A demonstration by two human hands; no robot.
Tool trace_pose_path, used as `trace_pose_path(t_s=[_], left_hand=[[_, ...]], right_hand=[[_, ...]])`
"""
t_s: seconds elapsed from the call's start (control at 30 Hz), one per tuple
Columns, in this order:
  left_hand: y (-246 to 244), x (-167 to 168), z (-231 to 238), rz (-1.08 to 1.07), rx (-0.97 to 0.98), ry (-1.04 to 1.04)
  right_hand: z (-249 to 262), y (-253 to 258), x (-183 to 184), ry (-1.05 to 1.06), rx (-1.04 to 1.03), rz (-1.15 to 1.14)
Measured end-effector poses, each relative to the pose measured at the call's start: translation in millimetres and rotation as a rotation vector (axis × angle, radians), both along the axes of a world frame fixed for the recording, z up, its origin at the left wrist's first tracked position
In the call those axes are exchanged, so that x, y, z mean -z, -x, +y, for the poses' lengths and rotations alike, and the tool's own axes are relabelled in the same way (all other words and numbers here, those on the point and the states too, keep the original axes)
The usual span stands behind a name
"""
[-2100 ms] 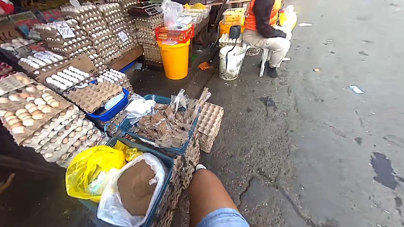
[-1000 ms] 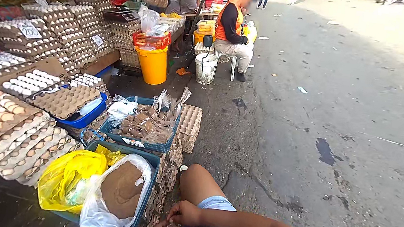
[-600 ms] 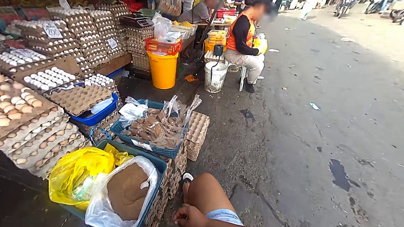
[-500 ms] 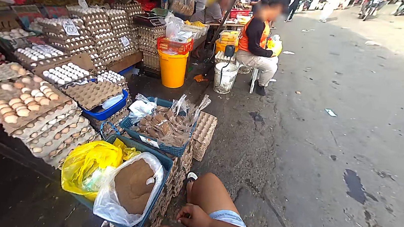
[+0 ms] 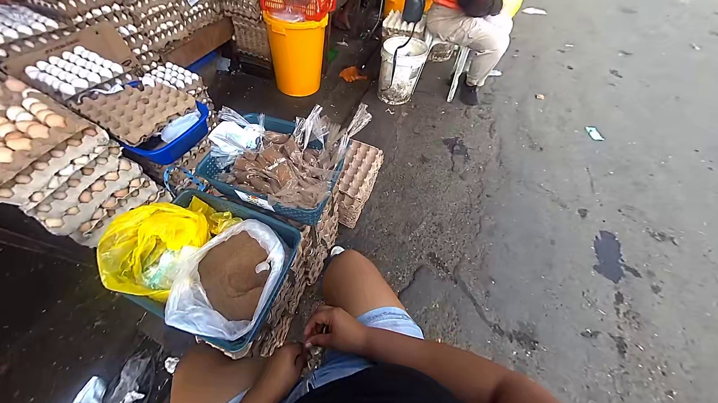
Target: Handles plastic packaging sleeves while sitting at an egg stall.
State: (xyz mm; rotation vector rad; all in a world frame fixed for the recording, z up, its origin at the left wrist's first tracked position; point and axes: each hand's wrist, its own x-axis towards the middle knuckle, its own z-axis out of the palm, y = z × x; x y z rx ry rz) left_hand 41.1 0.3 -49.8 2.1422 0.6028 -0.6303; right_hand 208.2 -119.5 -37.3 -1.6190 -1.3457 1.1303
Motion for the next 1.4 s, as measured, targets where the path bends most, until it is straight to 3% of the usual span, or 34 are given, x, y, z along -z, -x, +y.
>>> trace_pose_path(t_s=[0.3,0.43,0.67,0.83,1.0,1.13,1.4], left_hand=[[10,9,10,-0.060,-0.123,0.027],[13,-1,4,-0.066,-0.228,0.015],[7,-7,6,-0.105,-0.063,-0.048],[7,-14,1,-0.228,-0.170,-0.018],[9,-22,-7,-0.399,-0.255,0.016],[11,-28,-16,-0.448,-0.231,0.006],[0,-44,-12,-0.531,-0.192,0.010]], right_hand=[[16,5,1,-0.033,-0.053,-0.044],[10,6,-10,-0.069,0.038,0.024],[3,-15,-44,-0.065,0.060,-0.003],[-4,-21,-71,-0.208,-0.037,-0.097],[1,-32,-86,-0.270,-0.262,-0.021],[-8,-21,-96,-0.303,-0.118,-0.103],[-19,-32,-117,-0.379,-0.128,-0.160]])
